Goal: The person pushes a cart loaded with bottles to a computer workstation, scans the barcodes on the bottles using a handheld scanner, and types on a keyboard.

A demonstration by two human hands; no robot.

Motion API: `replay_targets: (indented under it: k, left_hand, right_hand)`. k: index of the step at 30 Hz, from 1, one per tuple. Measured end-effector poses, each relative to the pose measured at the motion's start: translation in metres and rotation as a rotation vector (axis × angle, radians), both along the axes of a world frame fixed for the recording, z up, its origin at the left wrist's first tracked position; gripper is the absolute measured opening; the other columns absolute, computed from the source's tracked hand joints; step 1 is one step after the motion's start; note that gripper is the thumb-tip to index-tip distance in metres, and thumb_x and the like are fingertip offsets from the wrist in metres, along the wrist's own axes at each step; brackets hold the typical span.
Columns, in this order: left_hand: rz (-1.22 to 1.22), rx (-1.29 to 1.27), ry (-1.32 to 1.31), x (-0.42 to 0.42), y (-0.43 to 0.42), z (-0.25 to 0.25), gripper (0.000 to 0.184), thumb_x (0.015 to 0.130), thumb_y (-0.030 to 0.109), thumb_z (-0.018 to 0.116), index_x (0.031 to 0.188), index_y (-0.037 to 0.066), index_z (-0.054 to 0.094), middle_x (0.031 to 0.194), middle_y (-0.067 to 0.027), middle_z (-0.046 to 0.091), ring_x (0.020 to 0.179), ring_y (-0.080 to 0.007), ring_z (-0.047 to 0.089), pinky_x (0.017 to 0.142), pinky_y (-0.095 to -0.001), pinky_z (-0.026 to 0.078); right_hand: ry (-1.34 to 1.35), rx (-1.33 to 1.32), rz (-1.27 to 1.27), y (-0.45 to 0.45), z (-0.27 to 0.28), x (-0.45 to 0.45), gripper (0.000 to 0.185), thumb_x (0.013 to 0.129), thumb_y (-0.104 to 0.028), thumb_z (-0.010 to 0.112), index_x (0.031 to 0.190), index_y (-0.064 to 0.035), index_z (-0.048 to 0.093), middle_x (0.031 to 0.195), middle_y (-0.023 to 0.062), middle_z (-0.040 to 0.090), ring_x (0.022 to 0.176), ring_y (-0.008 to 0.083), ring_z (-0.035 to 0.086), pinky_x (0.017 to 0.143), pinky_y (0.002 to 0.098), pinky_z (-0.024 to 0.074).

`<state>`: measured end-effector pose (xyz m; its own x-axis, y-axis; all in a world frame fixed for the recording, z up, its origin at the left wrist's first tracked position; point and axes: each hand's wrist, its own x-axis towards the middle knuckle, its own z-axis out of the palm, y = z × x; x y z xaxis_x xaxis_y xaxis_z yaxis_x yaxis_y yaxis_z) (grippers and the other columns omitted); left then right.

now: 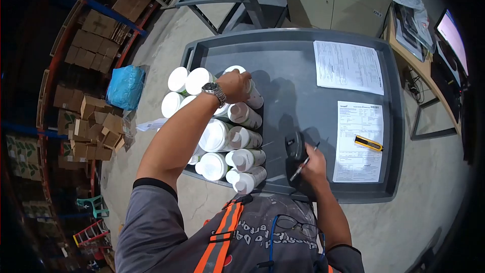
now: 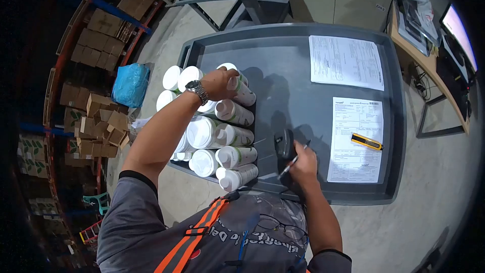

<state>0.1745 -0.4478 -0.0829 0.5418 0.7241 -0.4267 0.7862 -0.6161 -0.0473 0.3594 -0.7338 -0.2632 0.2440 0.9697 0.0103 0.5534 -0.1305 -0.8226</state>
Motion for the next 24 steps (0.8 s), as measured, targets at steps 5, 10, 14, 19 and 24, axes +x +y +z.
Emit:
replay_targets:
  k: [5,10,14,19,24]
  left_hand:
    - [0.06,0.014,-0.076,0.004,0.012,-0.006,0.062,0.079,0.047,0.07,0.122,0.004,0.058,0.105,-0.0228,0.067,0.099,-0.0359,0.065,0.084,-0.0425,0.052]
    - [0.224,0.028,0.027,0.012,0.013,-0.005,0.065,0.083,0.058,0.061,0.114,0.001,0.061,0.1,-0.0216,0.068,0.093,-0.0363,0.066,0.081,-0.0437,0.052]
    - [0.198,0.095,0.096,0.023,0.0,0.001,0.071,0.083,0.065,0.056,0.113,0.001,0.062,0.099,-0.0212,0.069,0.094,-0.0369,0.066,0.082,-0.0447,0.051]
    - [0.248,-0.035,-0.018,0.02,0.014,0.003,0.083,0.083,0.075,0.047,0.118,0.001,0.063,0.105,-0.0227,0.068,0.105,-0.038,0.063,0.089,-0.0449,0.048]
    - [0.46,-0.232,-0.352,0.01,0.056,0.003,0.092,0.082,0.079,0.041,0.12,-0.002,0.062,0.115,-0.0258,0.064,0.113,-0.0381,0.059,0.097,-0.0429,0.044]
  right_hand:
    - [0.483,0.021,0.055,0.047,0.016,0.006,0.037,0.066,-0.01,0.072,0.101,-0.0021,0.063,0.071,0.0091,0.061,0.061,0.0203,0.057,0.062,0.0307,0.0472]
    - [0.622,0.047,0.057,0.084,0.01,-0.001,0.035,0.066,-0.011,0.071,0.098,-0.0024,0.062,0.065,0.0071,0.056,0.057,0.0175,0.052,0.06,0.0305,0.0456]
    - [0.496,-0.067,0.122,0.09,0.019,0.008,0.034,0.065,-0.012,0.071,0.096,-0.0015,0.06,0.064,0.0091,0.056,0.057,0.021,0.053,0.06,0.0316,0.0457]
    - [0.437,-0.055,0.141,0.09,0.028,0.016,0.033,0.065,-0.012,0.071,0.093,-0.0003,0.058,0.063,0.0113,0.055,0.056,0.0253,0.054,0.059,0.0332,0.0458]
    - [0.422,-0.136,0.148,0.08,0.028,0.024,0.031,0.065,-0.013,0.071,0.089,0.0005,0.056,0.063,0.0125,0.055,0.057,0.0271,0.057,0.059,0.0353,0.0458]
